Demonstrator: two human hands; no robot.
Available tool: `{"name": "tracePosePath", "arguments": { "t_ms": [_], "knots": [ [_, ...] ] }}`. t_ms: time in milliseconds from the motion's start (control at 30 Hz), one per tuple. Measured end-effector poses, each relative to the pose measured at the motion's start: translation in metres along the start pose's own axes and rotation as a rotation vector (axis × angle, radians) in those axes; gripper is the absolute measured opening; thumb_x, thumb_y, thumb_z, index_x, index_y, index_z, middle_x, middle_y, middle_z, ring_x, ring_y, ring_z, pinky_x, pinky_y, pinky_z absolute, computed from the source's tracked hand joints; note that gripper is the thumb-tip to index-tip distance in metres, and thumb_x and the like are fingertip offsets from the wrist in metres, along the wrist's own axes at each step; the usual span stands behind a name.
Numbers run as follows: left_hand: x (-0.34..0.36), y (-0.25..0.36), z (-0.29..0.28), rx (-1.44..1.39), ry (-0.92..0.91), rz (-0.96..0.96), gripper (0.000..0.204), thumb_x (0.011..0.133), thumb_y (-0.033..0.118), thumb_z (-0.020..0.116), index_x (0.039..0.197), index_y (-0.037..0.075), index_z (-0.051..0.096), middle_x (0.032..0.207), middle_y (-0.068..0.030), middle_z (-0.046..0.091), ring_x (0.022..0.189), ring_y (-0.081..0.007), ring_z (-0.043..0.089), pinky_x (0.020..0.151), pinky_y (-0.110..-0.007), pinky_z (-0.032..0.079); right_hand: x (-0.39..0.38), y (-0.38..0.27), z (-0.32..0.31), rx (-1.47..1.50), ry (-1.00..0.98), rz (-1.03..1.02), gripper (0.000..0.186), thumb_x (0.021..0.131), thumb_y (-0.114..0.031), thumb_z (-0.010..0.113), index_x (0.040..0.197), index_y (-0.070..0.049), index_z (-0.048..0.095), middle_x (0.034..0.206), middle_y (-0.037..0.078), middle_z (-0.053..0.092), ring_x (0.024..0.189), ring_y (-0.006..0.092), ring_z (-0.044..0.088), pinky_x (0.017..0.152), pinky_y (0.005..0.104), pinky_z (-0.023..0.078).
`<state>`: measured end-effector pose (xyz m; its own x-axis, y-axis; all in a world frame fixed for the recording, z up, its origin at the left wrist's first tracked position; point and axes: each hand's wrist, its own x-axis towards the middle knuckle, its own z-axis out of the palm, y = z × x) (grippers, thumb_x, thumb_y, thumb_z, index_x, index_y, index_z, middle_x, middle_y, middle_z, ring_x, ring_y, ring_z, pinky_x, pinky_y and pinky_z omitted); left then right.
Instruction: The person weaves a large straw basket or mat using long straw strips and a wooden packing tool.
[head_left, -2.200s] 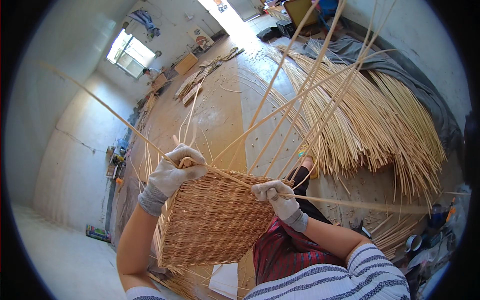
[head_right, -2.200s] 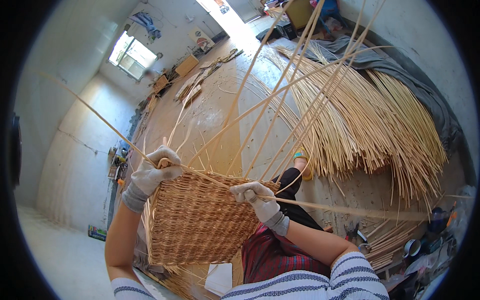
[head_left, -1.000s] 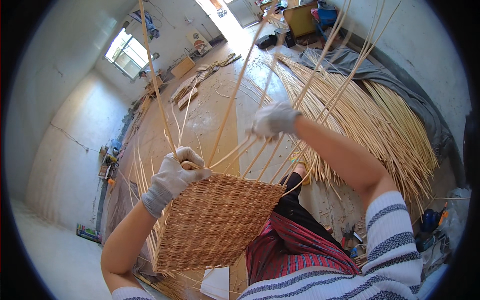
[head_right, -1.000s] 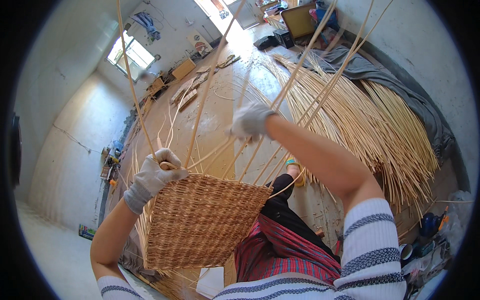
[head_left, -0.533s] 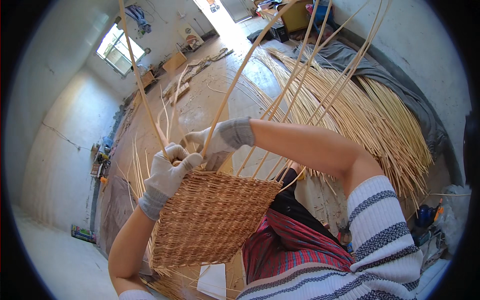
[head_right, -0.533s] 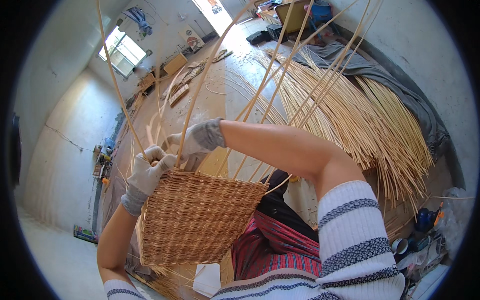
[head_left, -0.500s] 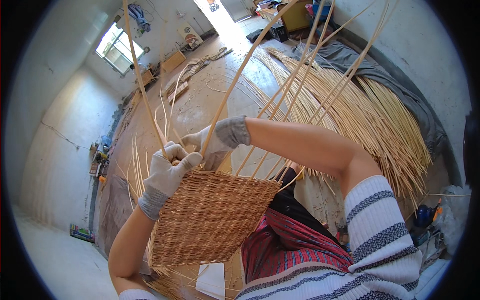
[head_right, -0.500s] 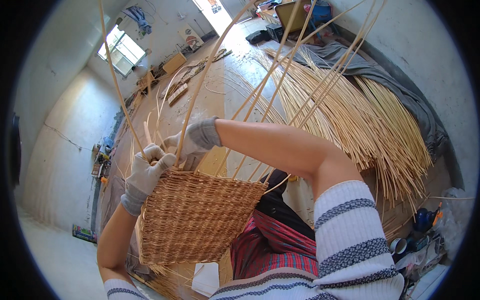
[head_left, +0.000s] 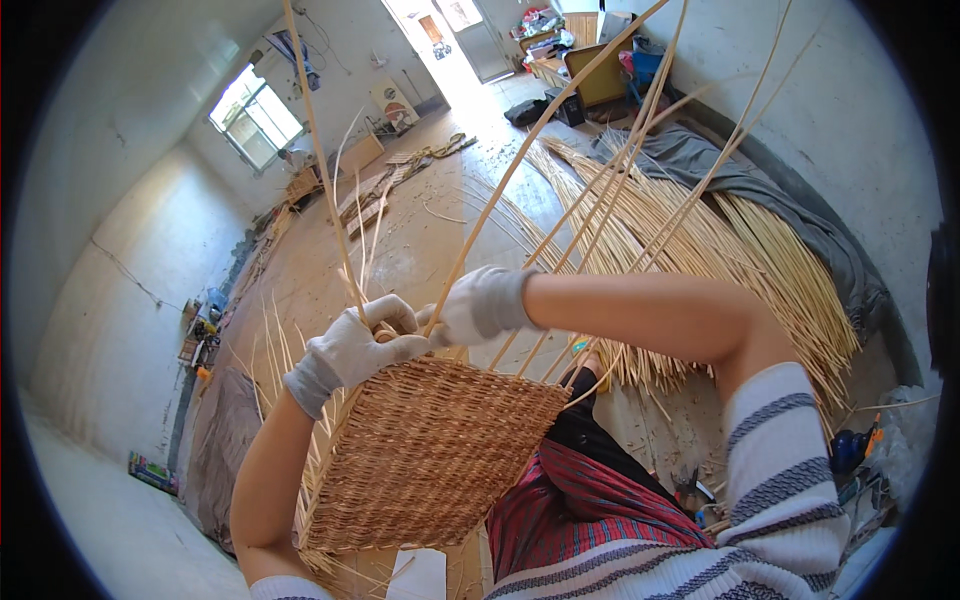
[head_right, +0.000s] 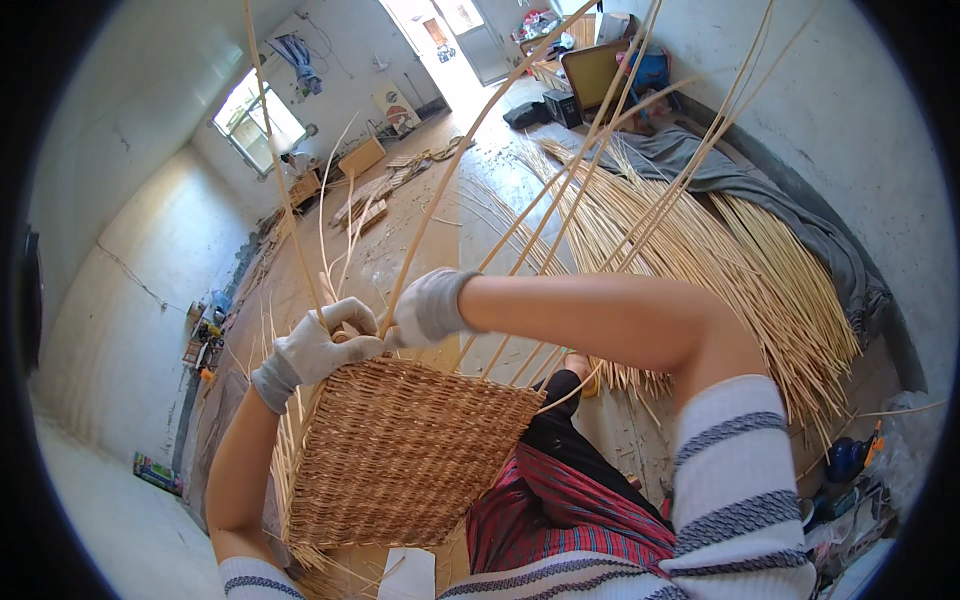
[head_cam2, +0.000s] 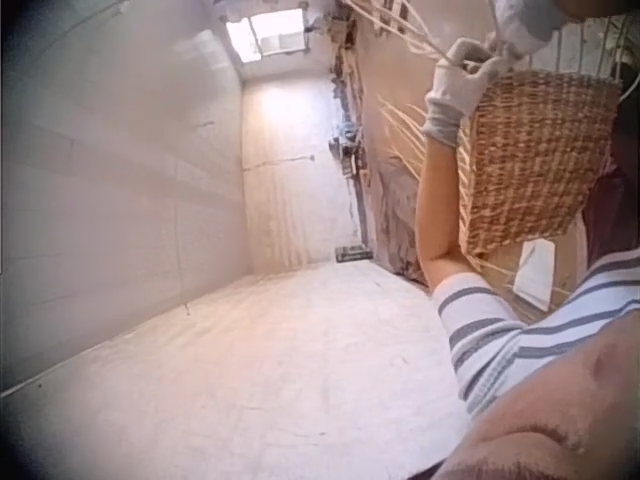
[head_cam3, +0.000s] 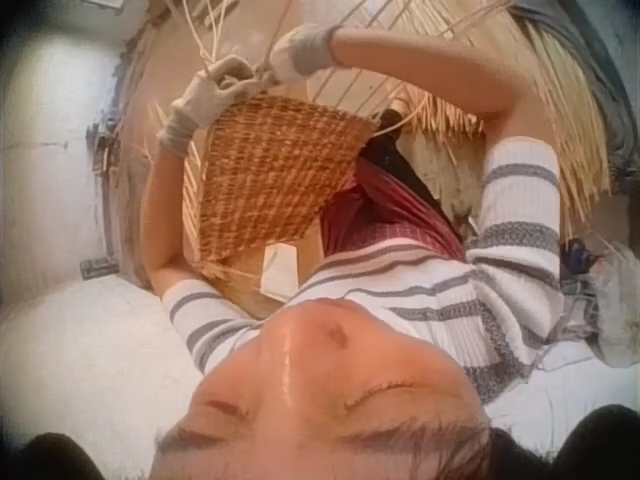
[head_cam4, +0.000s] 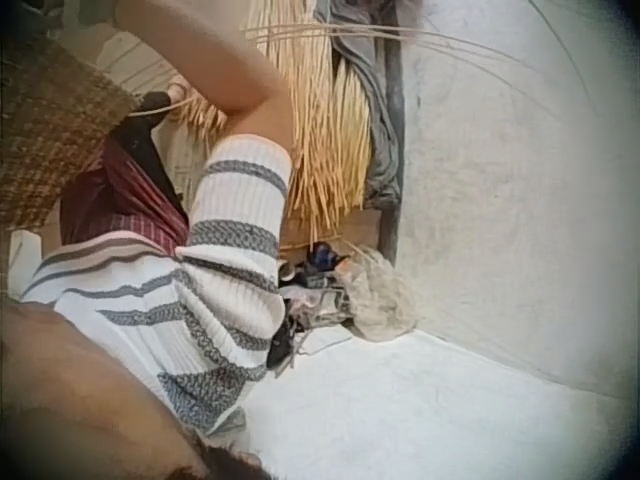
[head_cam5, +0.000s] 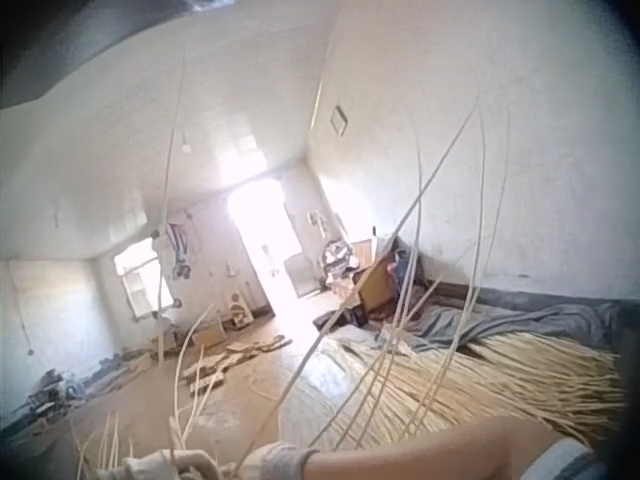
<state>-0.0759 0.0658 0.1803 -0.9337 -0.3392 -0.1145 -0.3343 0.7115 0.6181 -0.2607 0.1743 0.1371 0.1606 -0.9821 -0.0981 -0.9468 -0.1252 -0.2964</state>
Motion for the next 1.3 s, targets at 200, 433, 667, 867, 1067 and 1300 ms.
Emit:
{"name": "tracePosePath", "arguments": {
  "t_ms": [200, 433, 667, 867, 1067, 1300],
  "knots": [
    [0.004, 0.009, 0.001, 0.12, -0.005, -0.055, 0.032, 0.086, 0.032, 0.08, 0.095, 0.006, 0.064, 0.07, 0.0036, 0.058, 0.065, -0.0052, 0.053, 0.06, -0.025, 0.046, -0.061, -0.063, -0.104, -0.639, 0.911, -0.246, 0.025, 0.092, -0.037, 0.061, 0.091, -0.015, 0.072, 0.087, 0.007, 0.071, 0.083, 0.0253, 0.07, 0.075, 0.0446, 0.056],
    [0.007, 0.001, 0.003, 0.204, 0.032, 0.041, 0.033, 0.086, 0.031, 0.081, 0.093, 0.006, 0.061, 0.065, 0.0038, 0.054, 0.064, -0.0039, 0.052, 0.057, -0.025, 0.045, -0.073, -0.011, -0.163, -1.101, 0.77, 0.087, 0.035, 0.097, -0.042, 0.053, 0.089, -0.015, 0.074, 0.074, 0.004, 0.067, 0.071, 0.0229, 0.069, 0.06, 0.0384, 0.055],
    [0.012, -0.02, -0.002, 0.082, 0.058, 0.104, 0.041, 0.082, 0.033, 0.084, 0.097, 0.005, 0.057, 0.086, -0.0011, 0.059, 0.075, -0.0108, 0.059, 0.066, -0.027, 0.052, -0.09, 0.081, 0.055, -0.491, 0.966, 0.218, 0.042, 0.098, -0.048, 0.055, 0.079, -0.012, 0.067, 0.065, 0.008, 0.061, 0.055, 0.0228, 0.063, 0.048, 0.0399, 0.048],
    [0.024, -0.037, -0.006, 0.192, -0.04, 0.027, 0.056, 0.088, 0.055, 0.069, 0.113, 0.005, 0.067, 0.098, -0.0099, 0.064, 0.096, -0.0195, 0.063, 0.087, -0.035, 0.052, -0.019, -0.026, 0.244, 0.444, 1.145, 0.174, 0.014, 0.095, -0.02, 0.058, 0.099, -0.015, 0.07, 0.078, 0.014, 0.067, 0.068, 0.0342, 0.067, 0.058, 0.0427, 0.053],
    [0.022, 0.041, 0.018, 1.219, -0.154, -0.074, 0.072, 0.096, 0.071, 0.039, 0.104, 0.01, 0.076, 0.108, -0.0139, 0.069, 0.109, -0.0289, 0.063, 0.102, -0.045, 0.044, -0.033, -0.011, 0.245, 0.505, 0.999, 0.176, 0.016, 0.097, -0.023, 0.061, 0.097, -0.008, 0.065, 0.075, 0.018, 0.066, 0.072, 0.036, 0.068, 0.06, 0.0406, 0.053],
    [0.008, 0.052, 0.005, 1.246, -0.329, -0.16, 0.076, 0.092, 0.076, 0.041, 0.082, 0.009, 0.076, 0.065, -0.0107, 0.066, 0.072, -0.0293, 0.068, 0.073, -0.044, 0.053, -0.085, 0.005, 0.3, 0.74, 1.086, 0.469, 0.053, 0.074, -0.028, 0.088, 0.111, -0.004, 0.058, 0.086, 0.008, 0.068, 0.076, 0.0196, 0.068, 0.071, 0.0313, 0.055]
  ]
}}
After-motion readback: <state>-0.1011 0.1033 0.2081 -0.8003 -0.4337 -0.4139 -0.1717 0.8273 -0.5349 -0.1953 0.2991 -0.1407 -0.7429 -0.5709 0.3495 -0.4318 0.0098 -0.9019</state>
